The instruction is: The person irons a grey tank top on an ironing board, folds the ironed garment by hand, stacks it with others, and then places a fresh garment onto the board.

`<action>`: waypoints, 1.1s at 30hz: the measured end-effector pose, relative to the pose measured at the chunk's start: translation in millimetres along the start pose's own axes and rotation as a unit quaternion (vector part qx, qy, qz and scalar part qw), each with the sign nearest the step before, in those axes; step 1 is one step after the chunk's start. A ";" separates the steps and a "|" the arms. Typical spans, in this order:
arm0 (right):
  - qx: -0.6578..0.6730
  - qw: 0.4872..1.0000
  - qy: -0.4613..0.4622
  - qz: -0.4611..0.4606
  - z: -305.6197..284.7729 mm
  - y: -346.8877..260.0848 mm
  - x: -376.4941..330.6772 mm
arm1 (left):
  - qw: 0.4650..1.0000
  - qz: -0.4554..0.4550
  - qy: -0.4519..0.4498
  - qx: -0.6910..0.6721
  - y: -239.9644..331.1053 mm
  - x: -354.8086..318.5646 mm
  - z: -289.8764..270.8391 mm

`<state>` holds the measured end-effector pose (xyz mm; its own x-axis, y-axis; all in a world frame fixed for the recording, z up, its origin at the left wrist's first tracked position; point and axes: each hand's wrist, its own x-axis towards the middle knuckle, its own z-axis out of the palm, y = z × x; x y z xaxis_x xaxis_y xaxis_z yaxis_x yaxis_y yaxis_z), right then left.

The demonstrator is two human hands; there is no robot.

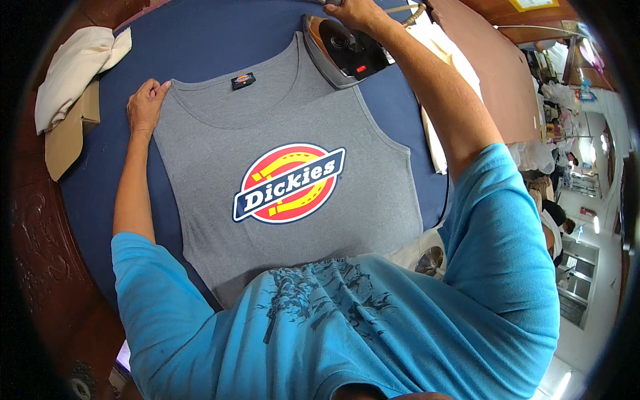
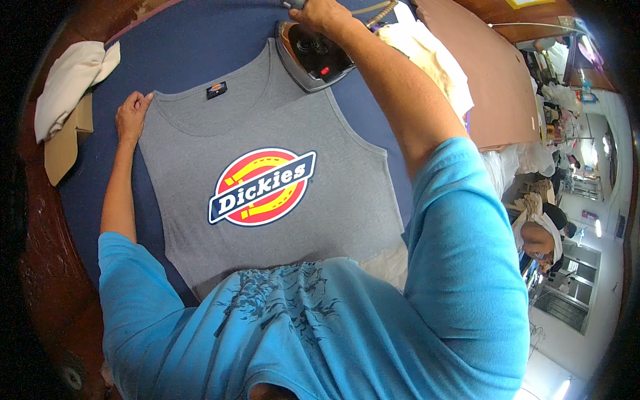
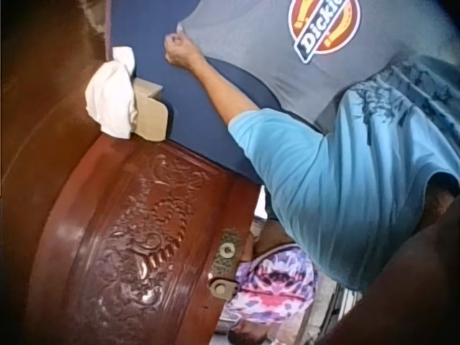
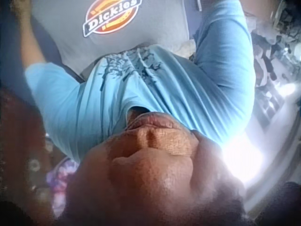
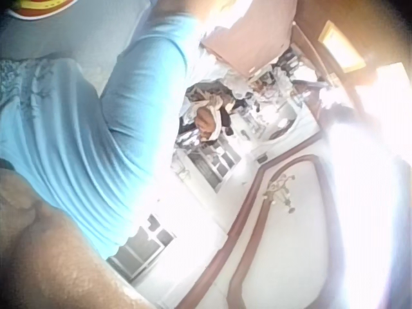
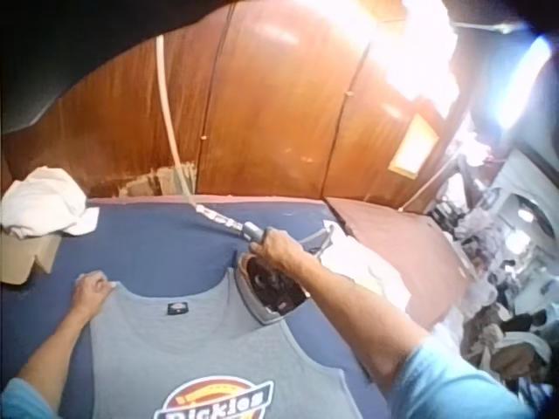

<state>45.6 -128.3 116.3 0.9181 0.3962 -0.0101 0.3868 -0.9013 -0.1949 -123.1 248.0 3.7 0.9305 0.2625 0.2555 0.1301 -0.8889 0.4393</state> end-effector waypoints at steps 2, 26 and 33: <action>0.010 0.999 -0.024 -0.033 -2.8 7.0 -4.0 | 1.000 0.007 0.003 0.000 0.1 3.3 1.0; 0.010 0.997 -0.012 -0.073 2.1 -69.7 -30.6 | 0.980 0.166 0.013 0.105 -17.3 4.5 5.5; 0.010 0.974 -0.015 -0.226 -16.1 -127.7 -34.0 | 0.988 0.149 0.013 0.031 -19.4 5.8 1.1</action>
<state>-33.7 -29.5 157.2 0.6508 0.7574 0.0529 0.7494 -0.6296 -0.2051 -119.8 266.5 -4.2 0.9217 -0.0046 0.3878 -0.1263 -0.9490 0.2889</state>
